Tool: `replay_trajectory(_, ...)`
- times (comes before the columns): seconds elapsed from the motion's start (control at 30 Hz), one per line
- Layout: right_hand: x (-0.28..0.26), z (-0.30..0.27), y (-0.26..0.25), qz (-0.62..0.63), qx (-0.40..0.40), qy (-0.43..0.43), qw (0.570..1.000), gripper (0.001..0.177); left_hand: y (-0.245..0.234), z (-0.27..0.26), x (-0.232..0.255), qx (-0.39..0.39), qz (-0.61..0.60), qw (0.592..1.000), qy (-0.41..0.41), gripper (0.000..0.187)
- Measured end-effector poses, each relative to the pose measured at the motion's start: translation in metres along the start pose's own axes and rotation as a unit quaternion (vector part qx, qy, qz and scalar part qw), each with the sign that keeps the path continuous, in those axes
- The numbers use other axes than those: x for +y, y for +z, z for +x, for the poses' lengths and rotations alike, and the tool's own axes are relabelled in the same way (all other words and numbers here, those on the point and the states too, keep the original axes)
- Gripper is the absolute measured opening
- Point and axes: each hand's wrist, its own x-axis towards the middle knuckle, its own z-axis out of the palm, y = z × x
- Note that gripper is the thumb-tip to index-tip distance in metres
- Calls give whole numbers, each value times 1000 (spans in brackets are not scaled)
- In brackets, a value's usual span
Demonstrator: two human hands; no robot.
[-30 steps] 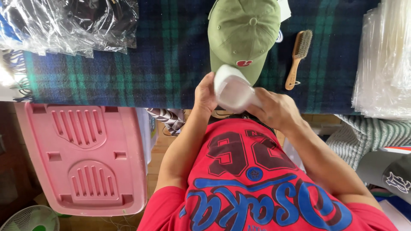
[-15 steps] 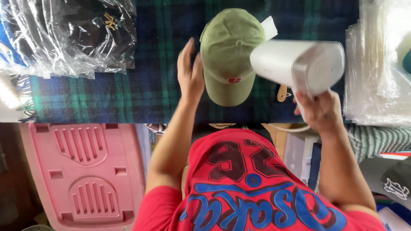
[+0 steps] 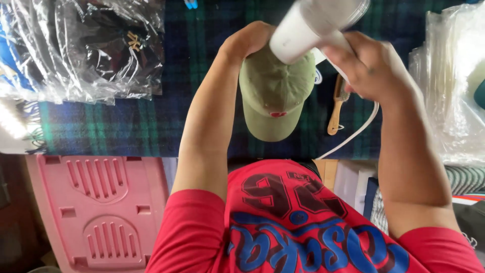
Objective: The person cleans and shapes a cap by inserting a cardboard support, steaming the exterior with a portable steamer, and then placing it inside a plastic bag.
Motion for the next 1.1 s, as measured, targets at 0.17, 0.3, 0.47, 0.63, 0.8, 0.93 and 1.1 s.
replay_trajectory(0.17,-26,22,-23,-114,-26,141,983,46,-15,-34,25,-26,-54,995,-81,39)
replay_trajectory(0.3,20,-18,-24,-101,-7,161,982,47,-14,-5,-3,-14,-16,997,-68,48)
replay_trajectory(0.47,135,-84,-14,73,93,168,979,47,-8,-25,7,-4,-81,997,-19,42)
replay_trajectory(0.63,107,-108,71,145,280,-10,949,37,37,-109,-9,356,-182,864,306,43)
replay_trajectory(0.8,98,-75,171,-426,340,-415,728,35,104,-221,-32,105,-348,870,333,85)
replay_trajectory(0.93,-1,-20,223,117,180,-424,880,62,51,-241,-85,243,-183,936,179,65)
replay_trajectory(1.1,17,-19,221,83,103,-413,901,53,-12,-258,-167,394,56,917,-19,44)
